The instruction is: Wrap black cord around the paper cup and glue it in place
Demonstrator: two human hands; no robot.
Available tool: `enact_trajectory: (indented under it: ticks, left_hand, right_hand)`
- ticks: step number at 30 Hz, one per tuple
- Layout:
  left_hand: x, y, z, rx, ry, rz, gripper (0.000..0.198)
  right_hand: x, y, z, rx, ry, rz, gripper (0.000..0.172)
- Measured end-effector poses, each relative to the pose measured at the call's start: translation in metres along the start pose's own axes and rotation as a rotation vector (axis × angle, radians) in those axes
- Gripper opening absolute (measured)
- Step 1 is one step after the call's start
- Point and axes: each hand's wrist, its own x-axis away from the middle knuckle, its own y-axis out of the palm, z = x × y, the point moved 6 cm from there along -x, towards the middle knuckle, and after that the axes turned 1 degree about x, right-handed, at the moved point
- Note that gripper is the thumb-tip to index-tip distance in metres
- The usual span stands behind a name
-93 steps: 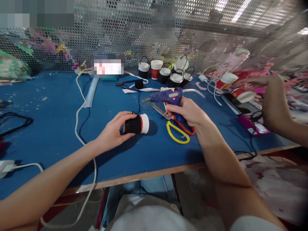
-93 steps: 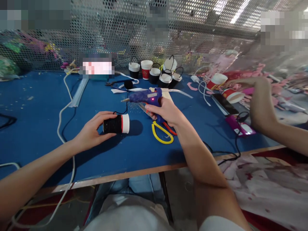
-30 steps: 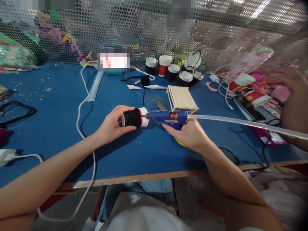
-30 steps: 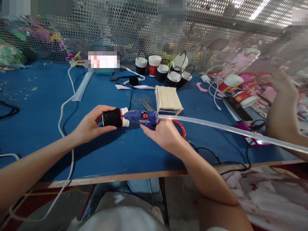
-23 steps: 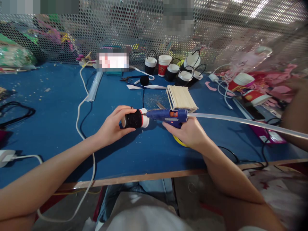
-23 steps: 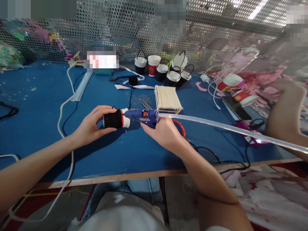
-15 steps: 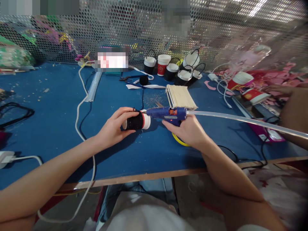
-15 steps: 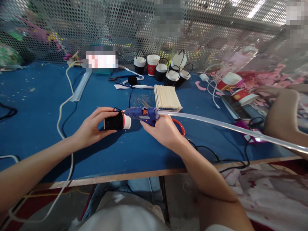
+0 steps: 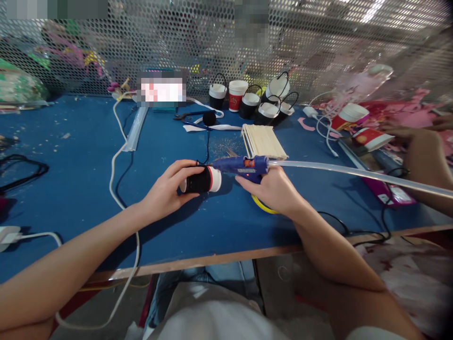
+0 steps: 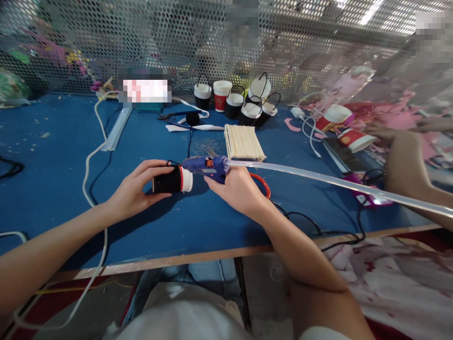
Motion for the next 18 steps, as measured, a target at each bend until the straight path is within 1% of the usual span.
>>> enact_trajectory:
  ticks: [6, 18]
  left_hand:
    - [-0.001, -0.003, -0.011, 0.163, -0.09, 0.033, 0.051]
    - [0.002, 0.003, -0.031, 0.39, -0.396, 0.052, 0.056]
  right_hand:
    - [0.004, -0.001, 0.003, -0.029, 0.016, 0.015, 0.016]
    - [0.008, 0.0, 0.002, -0.028, 0.03, -0.009, 0.019]
